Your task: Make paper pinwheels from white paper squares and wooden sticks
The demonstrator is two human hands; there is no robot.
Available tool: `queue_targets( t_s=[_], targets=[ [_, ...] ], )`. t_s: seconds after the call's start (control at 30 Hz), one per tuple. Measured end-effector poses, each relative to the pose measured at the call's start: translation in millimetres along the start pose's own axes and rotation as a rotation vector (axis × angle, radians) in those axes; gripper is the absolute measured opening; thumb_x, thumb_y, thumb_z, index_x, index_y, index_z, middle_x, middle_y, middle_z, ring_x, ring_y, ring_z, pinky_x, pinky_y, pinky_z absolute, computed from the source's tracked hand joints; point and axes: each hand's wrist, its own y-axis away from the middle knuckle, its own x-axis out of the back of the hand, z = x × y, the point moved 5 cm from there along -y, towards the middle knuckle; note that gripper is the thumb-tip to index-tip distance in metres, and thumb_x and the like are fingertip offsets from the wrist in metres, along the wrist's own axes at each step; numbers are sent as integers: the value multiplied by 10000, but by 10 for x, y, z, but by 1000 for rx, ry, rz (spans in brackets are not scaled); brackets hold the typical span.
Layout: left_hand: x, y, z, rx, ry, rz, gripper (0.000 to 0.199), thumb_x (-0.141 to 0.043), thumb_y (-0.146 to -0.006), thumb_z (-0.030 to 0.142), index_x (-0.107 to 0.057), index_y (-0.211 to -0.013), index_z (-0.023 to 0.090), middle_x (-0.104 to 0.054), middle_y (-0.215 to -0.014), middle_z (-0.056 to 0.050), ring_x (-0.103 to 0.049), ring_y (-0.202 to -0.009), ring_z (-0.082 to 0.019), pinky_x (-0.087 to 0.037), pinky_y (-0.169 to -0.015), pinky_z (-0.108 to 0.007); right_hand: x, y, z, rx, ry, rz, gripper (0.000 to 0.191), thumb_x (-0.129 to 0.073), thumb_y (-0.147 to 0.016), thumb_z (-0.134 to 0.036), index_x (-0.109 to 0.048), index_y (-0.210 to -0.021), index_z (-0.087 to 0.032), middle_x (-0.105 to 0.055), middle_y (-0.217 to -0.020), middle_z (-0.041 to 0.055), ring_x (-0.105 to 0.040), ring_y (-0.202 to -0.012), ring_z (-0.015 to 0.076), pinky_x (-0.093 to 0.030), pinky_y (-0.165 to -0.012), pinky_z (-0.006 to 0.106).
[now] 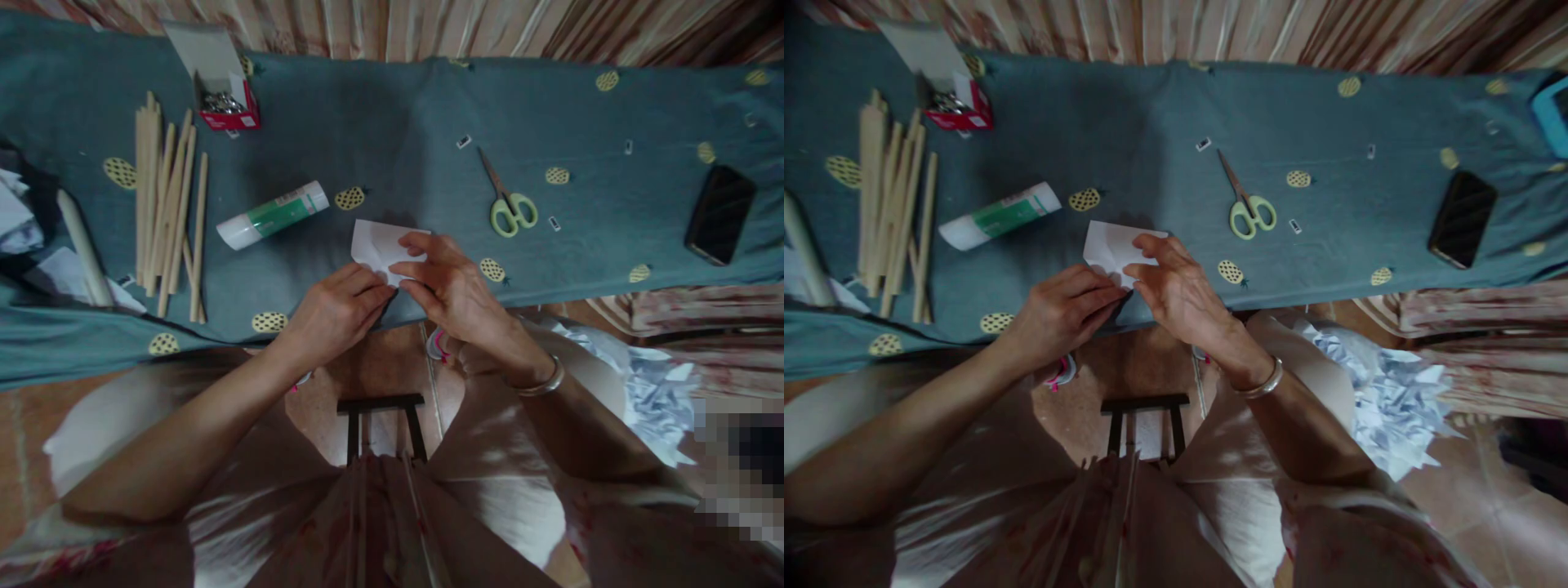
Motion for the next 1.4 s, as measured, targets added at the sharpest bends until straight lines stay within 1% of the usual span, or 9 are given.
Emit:
queue_targets(
  t_s=[0.37,0.5,0.67,0.8,0.93,1.07,1.17,1.23,1.4],
  targets=[
    [2,-5,3,-13,-6,28,219,-505,-996,201,-707,-1036,127,-724,-967,-93,-672,-910,-197,-586,-790,-328,-3,-10,-38,5,12,-10,243,-504,-982,-370,-714,-1102,-345,-606,-1354,34,-531,-1298,291,-452,-1120,541],
    [2,-1,-2,-22,-2,50,221,-505,-995,199,-709,-1032,123,-723,-956,-84,-673,-899,-197,-587,-783,-322,-15,-16,-84,-4,40,-35,253,-483,-982,-285,-679,-1131,-343,-603,-1362,25,-517,-1306,294,-459,-1109,545],
    [6,-2,-6,-9,27,27,225,-501,-989,185,-711,-1046,132,-721,-964,-88,-663,-894,-194,-569,-786,-319,-84,-9,-188,14,121,-80,320,-466,-923,-132,-629,-1151,-287,-550,-1437,60,-499,-1323,337,-450,-1087,581],
    [13,-15,0,2,30,-1,236,-491,-988,186,-718,-1007,125,-710,-928,-96,-649,-880,-201,-559,-767,-322,-167,-26,-236,26,117,-71,412,-440,-878,-51,-615,-1170,-282,-557,-1436,62,-484,-1353,314,-433,-1117,551],
    [16,-21,-1,7,9,-1,255,-474,-994,195,-722,-975,139,-698,-901,-83,-638,-877,-196,-555,-771,-318,-237,-52,-248,38,111,-50,398,-419,-896,-57,-632,-1166,-256,-566,-1427,80,-487,-1359,279,-420,-1146,496],
    [11,-17,-10,7,9,5,247,-487,-992,208,-725,-997,147,-704,-914,-80,-642,-878,-191,-563,-787,-319,-254,-45,-235,61,141,-27,381,-395,-904,-61,-644,-1139,-227,-575,-1413,97,-502,-1338,275,-423,-1137,500],
    [6,-11,-19,9,18,19,240,-492,-992,204,-724,-1021,151,-714,-934,-82,-652,-883,-189,-571,-790,-319,-189,-26,-201,78,184,30,333,-400,-923,-105,-656,-1087,-242,-602,-1376,77,-537,-1293,270,-467,-1085,493],
    [4,-5,-19,9,19,34,233,-497,-992,197,-719,-1040,144,-719,-946,-85,-660,-893,-191,-576,-799,-322,-114,-26,-163,90,174,81,311,-391,-949,-149,-657,-1094,-218,-621,-1343,101,-571,-1253,265,-491,-1063,479],
    [6,14,-9,-7,6,45,209,-526,-987,203,-709,-1060,134,-725,-974,-93,-668,-924,-203,-578,-818,-335,37,-99,63,-21,138,172,354,-419,-984,-255,-620,-1269,-194,-609,-1391,142,-546,-1317,294,-433,-1140,518]
  ],
)
